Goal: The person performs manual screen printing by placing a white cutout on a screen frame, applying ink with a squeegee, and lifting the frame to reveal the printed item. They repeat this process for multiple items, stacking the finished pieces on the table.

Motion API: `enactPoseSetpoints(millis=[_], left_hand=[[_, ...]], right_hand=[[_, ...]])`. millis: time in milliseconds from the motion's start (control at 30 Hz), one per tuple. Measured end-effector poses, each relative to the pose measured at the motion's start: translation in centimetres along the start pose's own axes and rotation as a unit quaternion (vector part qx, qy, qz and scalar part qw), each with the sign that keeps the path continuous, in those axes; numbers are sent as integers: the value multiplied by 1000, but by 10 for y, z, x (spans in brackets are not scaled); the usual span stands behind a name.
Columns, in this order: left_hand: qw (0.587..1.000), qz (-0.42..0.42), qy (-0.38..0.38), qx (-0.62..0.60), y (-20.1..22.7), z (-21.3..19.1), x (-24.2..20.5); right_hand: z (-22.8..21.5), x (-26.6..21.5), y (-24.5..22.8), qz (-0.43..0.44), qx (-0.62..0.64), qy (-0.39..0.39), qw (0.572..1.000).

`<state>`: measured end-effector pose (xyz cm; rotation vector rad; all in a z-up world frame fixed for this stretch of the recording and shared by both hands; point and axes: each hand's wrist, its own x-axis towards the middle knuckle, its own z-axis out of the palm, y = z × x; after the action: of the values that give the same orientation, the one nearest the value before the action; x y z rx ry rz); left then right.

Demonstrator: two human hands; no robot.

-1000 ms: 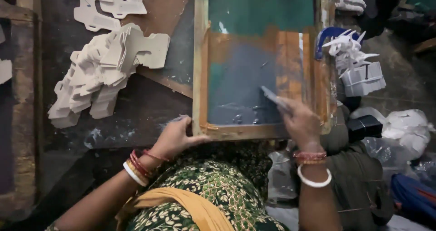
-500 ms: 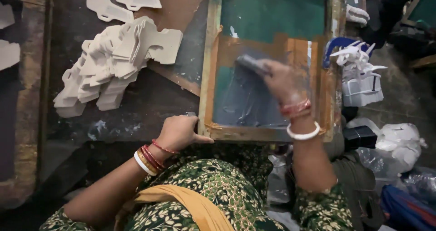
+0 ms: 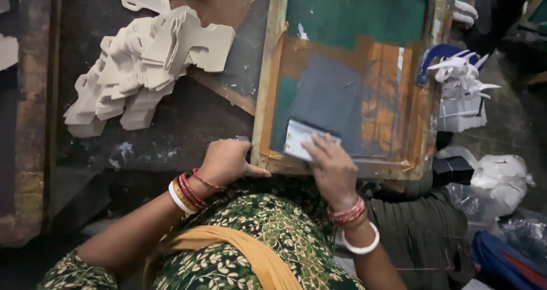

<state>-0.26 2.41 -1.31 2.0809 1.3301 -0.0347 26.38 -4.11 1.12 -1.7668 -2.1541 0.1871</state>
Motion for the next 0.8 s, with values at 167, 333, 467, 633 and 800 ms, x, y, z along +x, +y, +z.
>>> enactPoseSetpoints(millis=[167, 333, 467, 633, 800], left_hand=[[998, -7, 49, -50, 0, 9, -9], [983, -9, 70, -169, 15, -10, -25], [936, 149, 73, -309, 63, -55, -48], [940, 216, 45, -261, 62, -28, 14], [963, 138, 229, -44, 31, 1, 129]], right_hand=[[-18, -18, -16, -1, 23, -28, 999], [-30, -27, -21, 18, 114, 106, 988], [-28, -39, 13, 8, 163, 260, 952], [-31, -57, 48, 140, 77, 389, 907], [-47, -87, 100, 269, -20, 503, 821]])
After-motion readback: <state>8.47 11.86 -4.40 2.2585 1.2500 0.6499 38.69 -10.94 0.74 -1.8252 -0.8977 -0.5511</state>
